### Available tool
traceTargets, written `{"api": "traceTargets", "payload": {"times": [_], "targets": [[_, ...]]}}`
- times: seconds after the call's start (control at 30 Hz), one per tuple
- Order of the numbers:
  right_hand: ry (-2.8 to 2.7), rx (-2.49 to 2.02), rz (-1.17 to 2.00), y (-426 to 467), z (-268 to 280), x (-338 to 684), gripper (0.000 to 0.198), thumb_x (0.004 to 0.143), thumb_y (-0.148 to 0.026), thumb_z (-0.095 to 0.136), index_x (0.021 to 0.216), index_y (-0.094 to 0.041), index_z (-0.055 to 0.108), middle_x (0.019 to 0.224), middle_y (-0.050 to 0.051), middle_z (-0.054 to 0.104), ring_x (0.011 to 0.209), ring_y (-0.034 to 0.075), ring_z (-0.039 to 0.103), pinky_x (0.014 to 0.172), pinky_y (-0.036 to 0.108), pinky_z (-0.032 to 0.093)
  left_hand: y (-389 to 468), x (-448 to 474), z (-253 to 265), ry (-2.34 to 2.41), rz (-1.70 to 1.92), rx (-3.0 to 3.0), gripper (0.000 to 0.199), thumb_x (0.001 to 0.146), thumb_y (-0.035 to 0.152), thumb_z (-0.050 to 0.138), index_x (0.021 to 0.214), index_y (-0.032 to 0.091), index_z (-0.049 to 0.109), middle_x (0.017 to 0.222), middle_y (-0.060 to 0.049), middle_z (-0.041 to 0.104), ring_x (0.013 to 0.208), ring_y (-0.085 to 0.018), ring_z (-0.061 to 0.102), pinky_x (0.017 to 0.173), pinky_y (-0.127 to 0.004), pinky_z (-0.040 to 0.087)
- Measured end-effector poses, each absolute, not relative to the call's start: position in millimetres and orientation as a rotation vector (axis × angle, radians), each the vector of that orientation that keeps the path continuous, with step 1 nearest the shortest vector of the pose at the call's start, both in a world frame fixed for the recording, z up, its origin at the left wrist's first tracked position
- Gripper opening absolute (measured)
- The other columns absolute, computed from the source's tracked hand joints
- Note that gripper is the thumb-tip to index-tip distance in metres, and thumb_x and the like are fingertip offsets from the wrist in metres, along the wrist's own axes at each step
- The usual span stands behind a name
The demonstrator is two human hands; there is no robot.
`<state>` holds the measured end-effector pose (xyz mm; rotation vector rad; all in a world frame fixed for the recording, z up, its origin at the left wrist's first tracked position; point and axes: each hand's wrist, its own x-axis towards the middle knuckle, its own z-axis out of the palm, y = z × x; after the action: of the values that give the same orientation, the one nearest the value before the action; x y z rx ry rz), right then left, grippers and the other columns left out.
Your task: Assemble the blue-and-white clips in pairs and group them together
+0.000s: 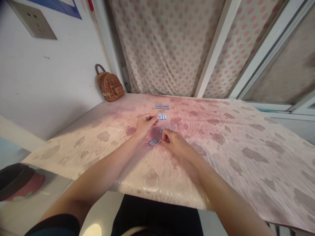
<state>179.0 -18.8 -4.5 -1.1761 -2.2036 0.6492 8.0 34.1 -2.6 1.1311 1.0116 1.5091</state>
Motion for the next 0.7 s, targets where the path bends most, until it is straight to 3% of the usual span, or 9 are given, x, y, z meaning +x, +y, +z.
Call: {"api": "traceTargets", "payload": {"times": [0.23, 0.47, 0.7], "targets": [[-1.741, -1.099, 0.771, -12, 10, 184, 0.015, 0.08, -0.035, 0.06, 0.081, -0.024, 0.05, 0.072, -0.002, 0.057, 0.066, 0.015, 0.054, 0.062, 0.029, 0.041, 31, 12, -6, 1.006, 1.456, 1.248, 0.009, 0.076, 0.024, 0.074, 0.075, 0.015, 0.075, 0.069, -0.003, 0.071, 0.063, -0.012, 0.065, 0.064, -0.024, 0.053], [-1.782, -1.192, 0.334, -12, 13, 190, 0.019, 0.088, -0.028, 0.048, 0.085, -0.022, 0.065, 0.088, 0.006, 0.068, 0.081, 0.021, 0.061, 0.075, 0.034, 0.044, 28, 17, -9, 0.983, 1.385, 1.289, 0.011, 0.075, 0.025, 0.076, 0.076, 0.014, 0.076, 0.067, -0.004, 0.072, 0.059, -0.012, 0.063, 0.061, -0.024, 0.05], [-1.91, -1.316, 0.131, -11, 14, 195, 0.016, 0.085, -0.024, 0.053, 0.071, -0.022, 0.059, 0.078, 0.006, 0.06, 0.068, 0.019, 0.055, 0.064, 0.033, 0.04, 24, 18, -11, 0.918, 1.311, 1.414, 0.013, 0.075, 0.029, 0.076, 0.077, 0.016, 0.076, 0.069, -0.005, 0.072, 0.064, -0.015, 0.066, 0.06, -0.024, 0.048]]}}
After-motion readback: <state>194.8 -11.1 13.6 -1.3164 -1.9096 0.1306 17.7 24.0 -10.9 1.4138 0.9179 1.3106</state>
